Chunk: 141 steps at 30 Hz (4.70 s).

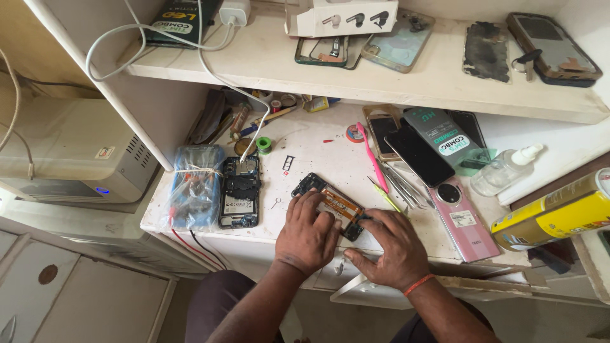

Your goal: The person uses a screwdriver to remove screws from a disassembled smartphone, then picks up a replacement back cover and aligns it with the phone body. They reinsert the battery and reassemble the device, securing the back cover in place.

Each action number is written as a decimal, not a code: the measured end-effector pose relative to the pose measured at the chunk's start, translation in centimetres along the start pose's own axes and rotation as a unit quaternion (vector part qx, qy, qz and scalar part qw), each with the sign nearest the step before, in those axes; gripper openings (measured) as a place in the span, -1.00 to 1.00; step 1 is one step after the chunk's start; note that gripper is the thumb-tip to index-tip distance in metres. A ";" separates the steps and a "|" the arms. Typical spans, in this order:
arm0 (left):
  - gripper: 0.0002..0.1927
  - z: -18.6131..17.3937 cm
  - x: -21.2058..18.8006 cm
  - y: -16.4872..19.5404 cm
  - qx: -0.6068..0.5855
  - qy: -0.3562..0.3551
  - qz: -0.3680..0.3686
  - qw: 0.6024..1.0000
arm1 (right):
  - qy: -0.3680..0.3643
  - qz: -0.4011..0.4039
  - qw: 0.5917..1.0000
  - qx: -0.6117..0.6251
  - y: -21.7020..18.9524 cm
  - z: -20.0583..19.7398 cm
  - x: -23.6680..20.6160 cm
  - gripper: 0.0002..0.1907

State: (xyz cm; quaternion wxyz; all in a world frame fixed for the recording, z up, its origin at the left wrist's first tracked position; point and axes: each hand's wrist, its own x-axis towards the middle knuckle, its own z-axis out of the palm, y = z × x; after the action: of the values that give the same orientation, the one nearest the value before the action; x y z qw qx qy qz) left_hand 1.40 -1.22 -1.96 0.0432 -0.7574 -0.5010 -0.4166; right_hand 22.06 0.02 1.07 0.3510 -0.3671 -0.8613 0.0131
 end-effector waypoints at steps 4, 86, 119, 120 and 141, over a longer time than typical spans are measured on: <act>-0.80 -1.3 0.2 0.7 -0.034 0.011 0.011 0.999 | -0.009 0.000 1.000 -0.002 -0.1 -0.2 0.2 -0.41; -0.16 -1.6 -6.9 9.3 -0.814 0.050 -0.492 0.305 | -0.046 -0.048 0.986 0.154 -6.0 -1.0 -4.4 -0.31; -0.48 0.0 5.9 2.0 0.038 -0.162 -0.275 0.947 | 0.022 0.052 0.998 0.020 0.8 0.8 -0.9 -0.65; -0.47 -0.1 5.7 2.2 0.033 -0.160 -0.278 0.946 | 0.023 0.050 0.998 0.022 0.8 0.8 -0.9 -0.65; -0.61 0.3 5.1 1.3 0.004 -0.134 -0.288 0.948 | -0.011 0.060 0.998 -0.004 -0.2 0.3 -0.2 -0.70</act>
State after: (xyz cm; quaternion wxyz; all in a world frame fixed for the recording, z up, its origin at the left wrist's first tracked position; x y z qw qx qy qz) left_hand 3.33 1.92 1.73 -0.1434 -0.6291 -0.7007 -0.3044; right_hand 21.87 -0.15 0.78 0.3385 -0.4195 -0.8415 0.0353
